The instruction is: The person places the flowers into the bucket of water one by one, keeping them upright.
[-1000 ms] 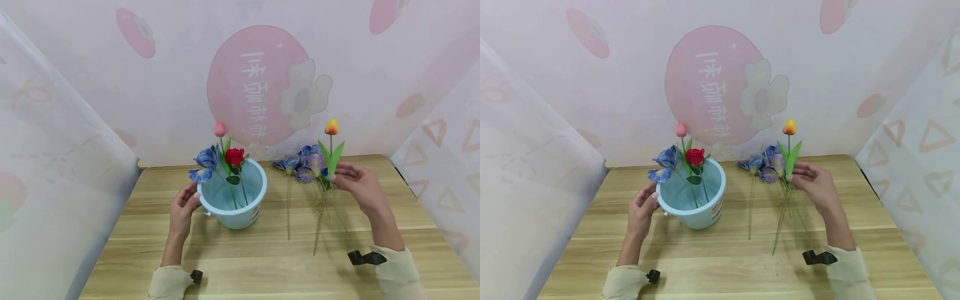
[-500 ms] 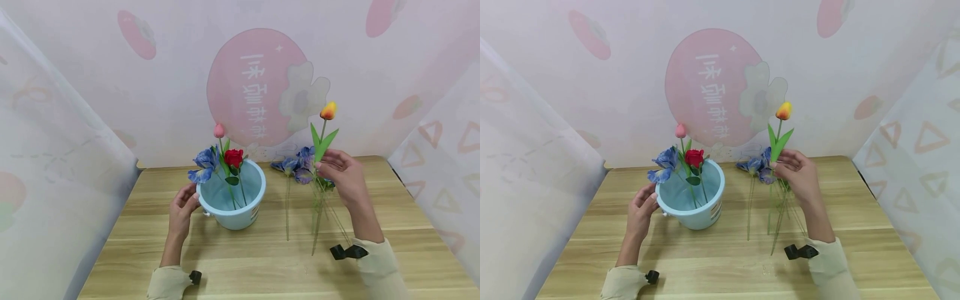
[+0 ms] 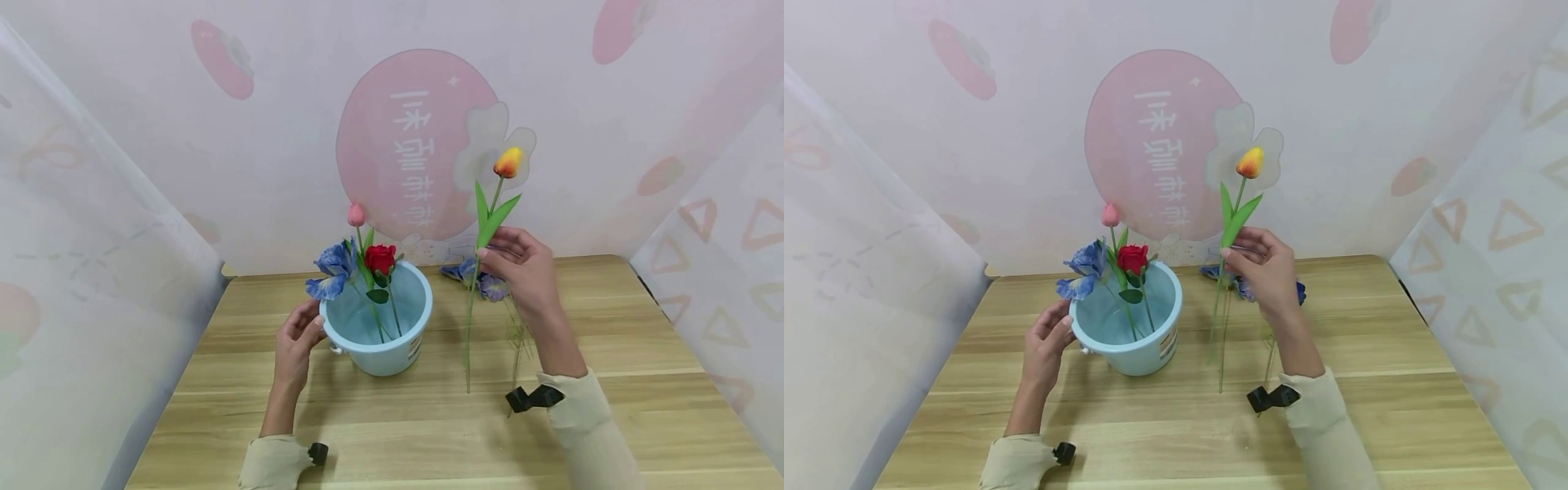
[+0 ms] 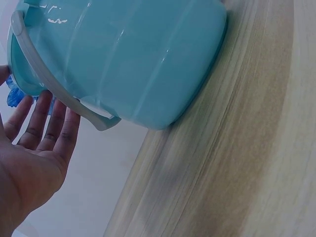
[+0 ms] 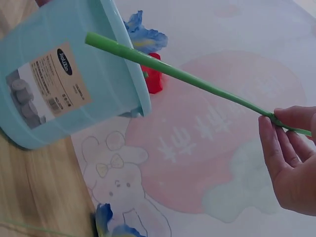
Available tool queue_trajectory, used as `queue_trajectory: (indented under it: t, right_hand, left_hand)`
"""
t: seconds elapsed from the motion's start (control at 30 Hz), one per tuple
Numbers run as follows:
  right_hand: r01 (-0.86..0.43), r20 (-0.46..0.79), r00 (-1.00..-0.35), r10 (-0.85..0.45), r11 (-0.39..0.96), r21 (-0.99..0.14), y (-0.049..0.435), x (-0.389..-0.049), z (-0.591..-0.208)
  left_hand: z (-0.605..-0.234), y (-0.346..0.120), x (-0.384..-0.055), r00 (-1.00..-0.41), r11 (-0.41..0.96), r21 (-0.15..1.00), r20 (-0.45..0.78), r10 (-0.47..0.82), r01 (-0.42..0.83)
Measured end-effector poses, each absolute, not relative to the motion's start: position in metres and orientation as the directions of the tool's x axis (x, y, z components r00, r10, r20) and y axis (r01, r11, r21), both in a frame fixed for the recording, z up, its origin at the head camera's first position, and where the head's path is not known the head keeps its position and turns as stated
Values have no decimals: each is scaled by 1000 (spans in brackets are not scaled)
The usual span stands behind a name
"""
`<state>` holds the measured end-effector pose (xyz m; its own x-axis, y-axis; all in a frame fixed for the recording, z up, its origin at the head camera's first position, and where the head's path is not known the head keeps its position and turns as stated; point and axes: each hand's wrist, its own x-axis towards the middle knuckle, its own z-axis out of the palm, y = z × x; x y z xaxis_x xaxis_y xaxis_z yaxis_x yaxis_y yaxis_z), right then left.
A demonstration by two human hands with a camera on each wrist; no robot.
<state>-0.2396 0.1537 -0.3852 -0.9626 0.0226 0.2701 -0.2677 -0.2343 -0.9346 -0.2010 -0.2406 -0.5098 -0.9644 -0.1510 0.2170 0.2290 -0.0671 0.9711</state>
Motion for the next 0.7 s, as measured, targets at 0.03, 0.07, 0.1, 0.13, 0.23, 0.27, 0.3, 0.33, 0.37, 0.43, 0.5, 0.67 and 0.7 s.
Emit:
queue_trajectory:
  t: [0.03, 0.07, 0.1, 0.13, 0.23, 0.27, 0.3, 0.33, 0.37, 0.43, 0.5, 0.67, 0.7]
  right_hand:
    - [-271, 273, -962, 26, -240, -932, 151, -241, -385]
    - [-275, 277, -960, 26, -248, -929, 148, -242, -384]
    - [-278, 279, -960, 31, -249, -928, 145, -243, -383]
    - [-281, 281, -959, 34, -244, -928, 142, -245, -383]
    - [-291, 289, -956, 43, -220, -931, 135, -248, -381]
    - [-294, 291, -956, 45, -217, -931, 132, -249, -380]
    - [-295, 291, -955, 47, -213, -932, 130, -249, -379]
    - [-297, 293, -955, 47, -208, -932, 128, -250, -378]
    - [-298, 295, -954, 46, -210, -931, 126, -251, -377]
    - [-299, 296, -954, 46, -217, -929, 122, -253, -375]
    - [-302, 300, -953, 45, -226, -926, 118, -255, -373]
    - [-324, 323, -946, 43, -225, -919, 108, -260, -369]
    - [-328, 327, -944, 42, -224, -918, 105, -260, -367]
  left_hand:
    - [-510, -241, -201, -964, -68, 971, 217, -150, 229]
    - [-510, -241, -201, -965, -70, 971, 218, -149, 230]
    - [-510, -241, -201, -965, -72, 971, 217, -147, 230]
    - [-510, -241, -202, -965, -73, 971, 217, -147, 230]
    - [-511, -241, -201, -965, -74, 970, 217, -148, 230]
    - [-511, -241, -201, -965, -73, 970, 218, -149, 230]
    - [-511, -242, -201, -965, -72, 971, 217, -150, 230]
    - [-511, -242, -201, -964, -70, 971, 218, -151, 230]
    - [-511, -242, -201, -964, -69, 971, 218, -151, 230]
    - [-511, -242, -201, -964, -68, 971, 218, -151, 230]
    - [-511, -242, -201, -964, -66, 971, 217, -153, 229]
    - [-511, -241, -201, -965, -65, 972, 212, -154, 224]
    - [-510, -241, -201, -965, -64, 973, 212, -154, 224]
